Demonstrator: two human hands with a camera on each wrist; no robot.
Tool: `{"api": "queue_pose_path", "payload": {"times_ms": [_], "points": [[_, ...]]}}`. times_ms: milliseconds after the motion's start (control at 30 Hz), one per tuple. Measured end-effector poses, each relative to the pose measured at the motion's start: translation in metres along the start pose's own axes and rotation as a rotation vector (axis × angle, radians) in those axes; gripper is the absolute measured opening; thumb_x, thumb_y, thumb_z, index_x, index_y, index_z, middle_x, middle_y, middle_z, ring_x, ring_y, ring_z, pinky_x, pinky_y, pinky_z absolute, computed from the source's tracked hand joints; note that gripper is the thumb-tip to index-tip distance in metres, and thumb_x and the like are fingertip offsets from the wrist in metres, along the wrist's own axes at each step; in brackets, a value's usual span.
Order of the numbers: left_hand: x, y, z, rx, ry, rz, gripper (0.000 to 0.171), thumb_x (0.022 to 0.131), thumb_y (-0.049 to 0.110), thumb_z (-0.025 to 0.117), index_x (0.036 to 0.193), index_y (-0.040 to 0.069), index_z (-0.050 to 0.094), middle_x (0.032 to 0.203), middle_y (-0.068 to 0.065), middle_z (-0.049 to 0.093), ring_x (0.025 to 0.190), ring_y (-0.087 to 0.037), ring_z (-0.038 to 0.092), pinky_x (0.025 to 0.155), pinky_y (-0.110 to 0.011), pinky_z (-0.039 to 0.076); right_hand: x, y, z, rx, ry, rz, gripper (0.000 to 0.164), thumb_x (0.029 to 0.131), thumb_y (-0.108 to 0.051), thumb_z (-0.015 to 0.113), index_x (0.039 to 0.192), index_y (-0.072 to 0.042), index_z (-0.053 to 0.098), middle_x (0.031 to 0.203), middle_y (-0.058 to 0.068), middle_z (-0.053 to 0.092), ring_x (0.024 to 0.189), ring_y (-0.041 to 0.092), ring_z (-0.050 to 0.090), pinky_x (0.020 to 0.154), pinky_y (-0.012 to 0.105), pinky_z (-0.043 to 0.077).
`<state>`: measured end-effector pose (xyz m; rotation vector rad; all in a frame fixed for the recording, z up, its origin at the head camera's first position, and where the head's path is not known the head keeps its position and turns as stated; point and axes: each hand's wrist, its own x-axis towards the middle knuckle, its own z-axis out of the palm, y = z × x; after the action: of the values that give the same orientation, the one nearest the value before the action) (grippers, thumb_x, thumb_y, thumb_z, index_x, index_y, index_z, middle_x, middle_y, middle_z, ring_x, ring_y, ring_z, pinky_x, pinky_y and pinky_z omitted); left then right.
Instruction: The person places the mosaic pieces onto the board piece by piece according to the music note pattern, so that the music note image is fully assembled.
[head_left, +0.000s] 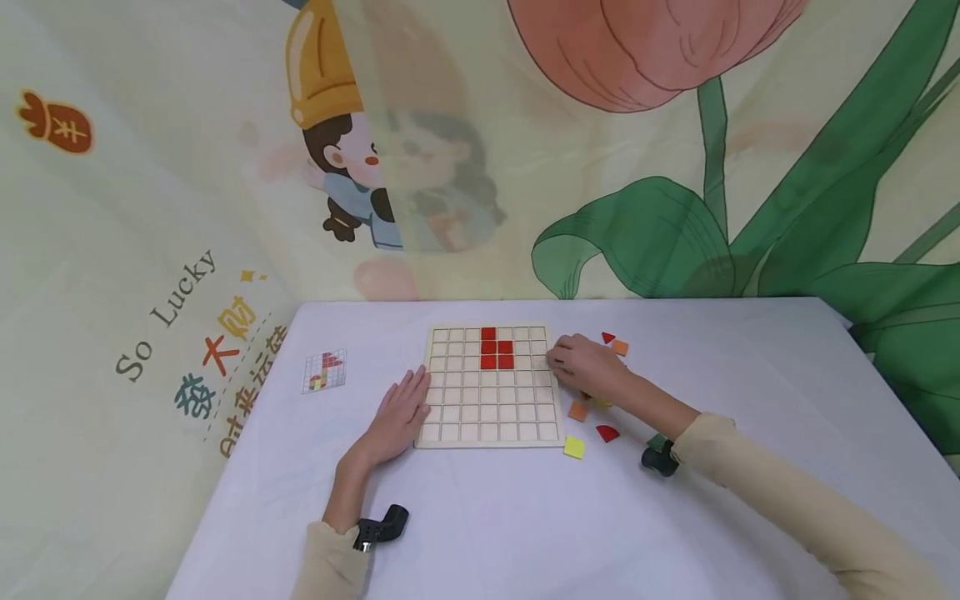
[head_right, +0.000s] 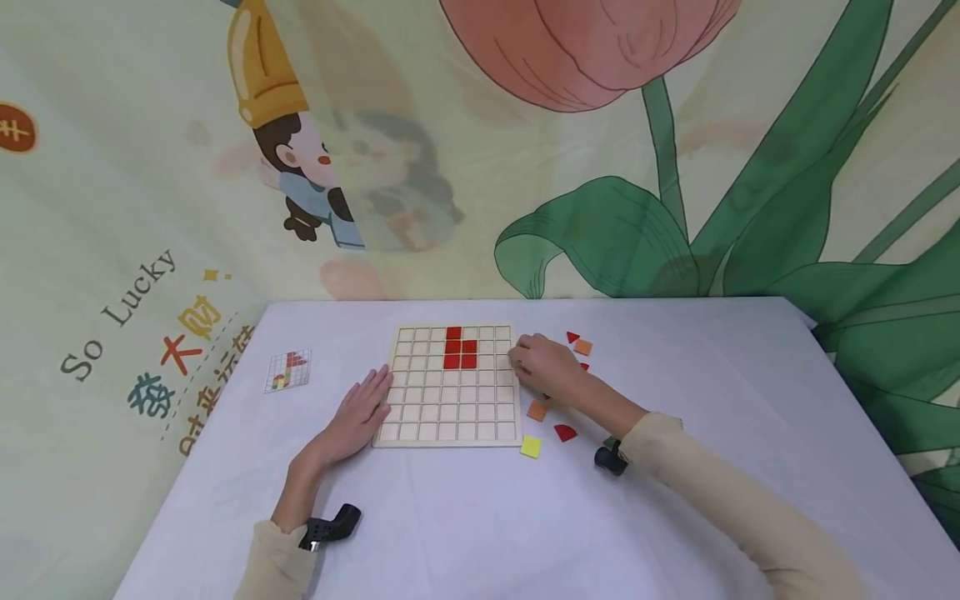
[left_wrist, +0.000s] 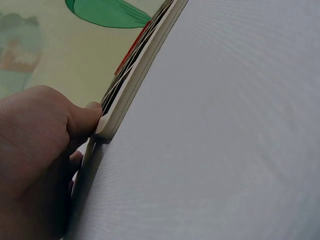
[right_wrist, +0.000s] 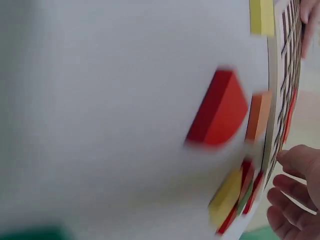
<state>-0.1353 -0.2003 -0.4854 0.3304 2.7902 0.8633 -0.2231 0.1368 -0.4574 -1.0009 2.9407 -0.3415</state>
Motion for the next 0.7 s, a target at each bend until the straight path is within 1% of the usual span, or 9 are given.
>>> {"api": "queue_pose_path", "payload": {"times_ms": [133,167,233,367,467,567,700], "points": [[-0.001,-0.002,0.0,-0.004,0.001,0.0,0.056,0.105,0.022,0.035,0.155,0.004,0.016,0.165,-0.01,0.009,0.153,-0.031,0.003,0.123,-0.052,0.002,-0.008,0.012,-0.002,0.023,-0.003,0.057,0.029,0.087,-0.016,0.072,0.116,-0.008,0.071,0.107,0.007,0.065,0.093,0.019,0.057,0.068,0.024,0.055],[-0.001,-0.002,0.0,-0.005,0.002,0.004,0.056,0.105,0.022,0.035,0.155,0.004,0.016,0.165,-0.01,0.009,0.153,-0.031,0.003,0.123,-0.052,0.002,-0.01,0.014,-0.002,0.028,-0.008,0.059,0.03,0.087,-0.016,0.073,0.115,-0.006,0.072,0.106,0.008,0.065,0.092,0.019,0.057,0.067,0.023,0.054],[0.0,-0.002,0.001,-0.006,0.005,0.014,0.056,0.105,0.021,0.035,0.154,0.003,0.016,0.165,-0.011,0.009,0.153,-0.032,0.004,0.123,-0.053,0.003,-0.012,0.016,-0.002,0.026,-0.024,0.062,0.026,0.085,-0.015,0.074,0.109,-0.005,0.074,0.104,0.008,0.064,0.091,0.019,0.057,0.068,0.023,0.054],[0.0,-0.002,0.001,-0.001,0.0,0.024,0.057,0.104,0.021,0.036,0.154,0.003,0.016,0.164,-0.012,0.01,0.153,-0.033,0.004,0.122,-0.054,0.003,-0.016,0.013,-0.002,0.02,-0.07,0.1,0.017,0.083,-0.015,0.076,0.098,-0.008,0.076,0.104,0.007,0.064,0.094,0.021,0.058,0.072,0.026,0.057],[0.0,-0.002,0.0,0.003,0.005,0.026,0.057,0.104,0.021,0.036,0.154,0.002,0.017,0.164,-0.013,0.011,0.153,-0.034,0.005,0.122,-0.054,0.004,-0.016,0.011,-0.002,0.016,-0.086,0.13,0.015,0.083,-0.016,0.077,0.096,-0.01,0.075,0.105,0.007,0.066,0.095,0.022,0.059,0.074,0.028,0.058],[-0.001,-0.002,-0.001,0.005,0.004,0.016,0.057,0.104,0.021,0.035,0.155,0.004,0.016,0.165,-0.011,0.01,0.153,-0.032,0.004,0.123,-0.053,0.003,-0.015,0.01,0.0,0.014,-0.077,0.128,0.015,0.083,-0.015,0.077,0.097,-0.01,0.074,0.103,0.006,0.068,0.094,0.021,0.06,0.075,0.028,0.058],[-0.002,-0.002,-0.001,-0.008,-0.005,0.003,0.056,0.105,0.022,0.035,0.155,0.005,0.015,0.165,-0.009,0.008,0.154,-0.031,0.002,0.123,-0.051,0.001,-0.014,0.013,0.001,0.0,-0.045,0.078,0.016,0.083,-0.016,0.077,0.098,-0.011,0.074,0.099,0.004,0.069,0.089,0.017,0.059,0.071,0.025,0.057]]}}
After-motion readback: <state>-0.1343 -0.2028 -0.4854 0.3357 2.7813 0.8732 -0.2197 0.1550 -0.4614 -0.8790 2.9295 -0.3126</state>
